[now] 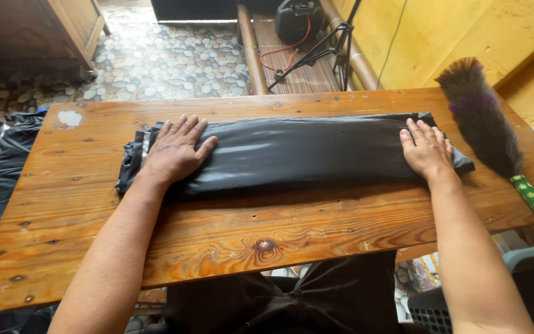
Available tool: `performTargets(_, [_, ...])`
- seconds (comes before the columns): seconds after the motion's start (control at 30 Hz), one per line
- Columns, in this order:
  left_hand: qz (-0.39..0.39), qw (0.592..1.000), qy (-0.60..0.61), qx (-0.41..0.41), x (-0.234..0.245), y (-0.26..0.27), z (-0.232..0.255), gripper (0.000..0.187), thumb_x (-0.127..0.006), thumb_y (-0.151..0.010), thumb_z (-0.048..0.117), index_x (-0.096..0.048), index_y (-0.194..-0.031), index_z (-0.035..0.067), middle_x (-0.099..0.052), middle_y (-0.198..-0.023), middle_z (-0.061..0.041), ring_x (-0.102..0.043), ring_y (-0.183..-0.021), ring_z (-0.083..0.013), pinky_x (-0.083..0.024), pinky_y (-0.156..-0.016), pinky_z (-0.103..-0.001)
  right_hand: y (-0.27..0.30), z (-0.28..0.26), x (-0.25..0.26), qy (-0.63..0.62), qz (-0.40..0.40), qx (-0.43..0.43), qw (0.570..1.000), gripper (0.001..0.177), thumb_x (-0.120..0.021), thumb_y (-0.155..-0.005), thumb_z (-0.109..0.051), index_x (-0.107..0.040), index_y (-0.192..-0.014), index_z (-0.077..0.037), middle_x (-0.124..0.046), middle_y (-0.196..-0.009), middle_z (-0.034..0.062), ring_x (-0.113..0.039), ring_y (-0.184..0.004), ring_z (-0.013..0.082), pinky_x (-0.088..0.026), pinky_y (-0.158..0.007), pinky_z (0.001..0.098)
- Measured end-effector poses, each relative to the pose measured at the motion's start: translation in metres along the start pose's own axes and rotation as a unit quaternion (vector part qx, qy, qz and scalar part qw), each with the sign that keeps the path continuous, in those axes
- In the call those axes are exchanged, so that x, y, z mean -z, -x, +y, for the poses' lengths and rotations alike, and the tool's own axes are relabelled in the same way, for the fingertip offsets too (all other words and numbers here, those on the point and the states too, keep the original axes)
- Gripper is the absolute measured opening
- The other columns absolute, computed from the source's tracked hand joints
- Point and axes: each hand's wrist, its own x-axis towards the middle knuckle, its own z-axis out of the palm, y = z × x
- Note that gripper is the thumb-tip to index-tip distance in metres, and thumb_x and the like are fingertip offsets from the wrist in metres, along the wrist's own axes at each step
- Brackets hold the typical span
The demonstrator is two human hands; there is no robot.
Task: The person brushes a black plastic item on a wooden table, folds it into a rectangular shape, and kemudian stuffs it into a small zippered black pouch.
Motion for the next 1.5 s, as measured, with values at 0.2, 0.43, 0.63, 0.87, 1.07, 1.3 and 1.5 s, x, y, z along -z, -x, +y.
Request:
performTargets(0.2, [0.04,0.999,-0.01,-0.012,-0.019,-0.012,-0.015,0.069,-0.031,-0.099,0.06,-0.038,-0.157,0.023,-0.032,-0.167,-0.003,-0.022,-0.156,-0.0226,-0.008,-0.126,-0.044,-0.009,0.01,-0.004,-0.01,0.006,0.0,1.0,0.066,-0.023,-0.099,-0.057,-0.034,-0.16,-0.035,-0.026,-0.17,-0.0068,-0.017,-0.157,0.0249,-0.005,-0.126,0.0487])
performTargets(0.43, [0.07,0.994,-0.084,0.029,-0.018,-0.011,-0.043,0.064,-0.024,-0.104,0.06,-0.042,-0.157,0.028,-0.037,-0.166,-0.001,-0.025,-0.157,-0.0232,-0.003,-0.126,-0.059,-0.037,0.034,-0.013,0.025,0.005,0.03,0.999,0.061,-0.021,-0.103,-0.059,-0.035,-0.16,-0.041,-0.028,-0.169,-0.0075,-0.021,-0.156,0.0284,-0.014,-0.125,0.0549])
performTargets(0.63, [0.039,0.998,0.012,0.055,0.002,0.002,-0.041,0.065,-0.031,-0.102,0.061,-0.042,-0.157,0.027,-0.034,-0.167,-0.005,-0.021,-0.158,-0.0236,-0.008,-0.126,-0.057,-0.036,0.05,0.005,-0.031,0.027,0.127,0.991,0.059,-0.035,-0.106,-0.045,-0.041,-0.159,-0.021,-0.035,-0.166,0.0076,-0.029,-0.153,0.0307,-0.02,-0.124,0.0483])
performTargets(0.87, [0.061,0.988,0.134,0.046,-0.006,-0.005,-0.055,0.062,-0.042,-0.099,0.051,-0.05,-0.15,0.017,-0.039,-0.163,-0.008,-0.024,-0.155,-0.0219,-0.006,-0.125,-0.05,-0.017,0.147,0.056,-0.004,0.171,0.006,0.985,0.069,-0.038,-0.088,-0.015,-0.051,-0.153,0.0,-0.045,-0.151,0.0379,-0.035,-0.138,0.0535,-0.025,-0.111,0.0646])
performTargets(1.07, [0.202,0.962,0.18,-0.027,-0.008,-0.011,-0.078,0.049,-0.056,-0.099,0.038,-0.066,-0.134,0.006,-0.06,-0.144,-0.017,-0.051,-0.137,-0.031,-0.027,-0.117,-0.045,-0.098,0.337,-0.01,0.194,0.049,-0.083,0.976,0.051,-0.059,-0.074,-0.024,-0.084,-0.11,0.001,-0.083,-0.106,0.0346,-0.074,-0.105,0.0533,-0.055,-0.092,0.0433])
performTargets(1.3, [0.138,0.984,0.106,0.034,0.005,0.006,-0.083,0.06,-0.056,-0.094,0.054,-0.064,-0.137,0.013,-0.057,-0.148,-0.008,-0.052,-0.134,-0.0344,-0.025,-0.116,-0.056,-0.09,0.254,0.007,-0.258,0.118,-0.06,0.957,0.03,-0.05,-0.107,-0.007,-0.053,-0.123,0.018,-0.06,-0.103,0.0302,-0.07,-0.086,0.0364,-0.059,-0.055,0.0485])
performTargets(1.5, [0.13,0.985,0.112,0.02,0.002,0.007,-0.084,0.06,-0.057,-0.094,0.054,-0.064,-0.136,0.01,-0.062,-0.141,-0.011,-0.056,-0.128,-0.036,-0.038,-0.11,-0.046,0.088,-0.041,0.058,-0.228,0.021,-0.026,0.973,0.033,-0.059,-0.113,-0.02,-0.064,-0.106,0.012,-0.071,-0.077,0.0297,-0.068,-0.064,0.0368,-0.052,-0.058,0.0472])
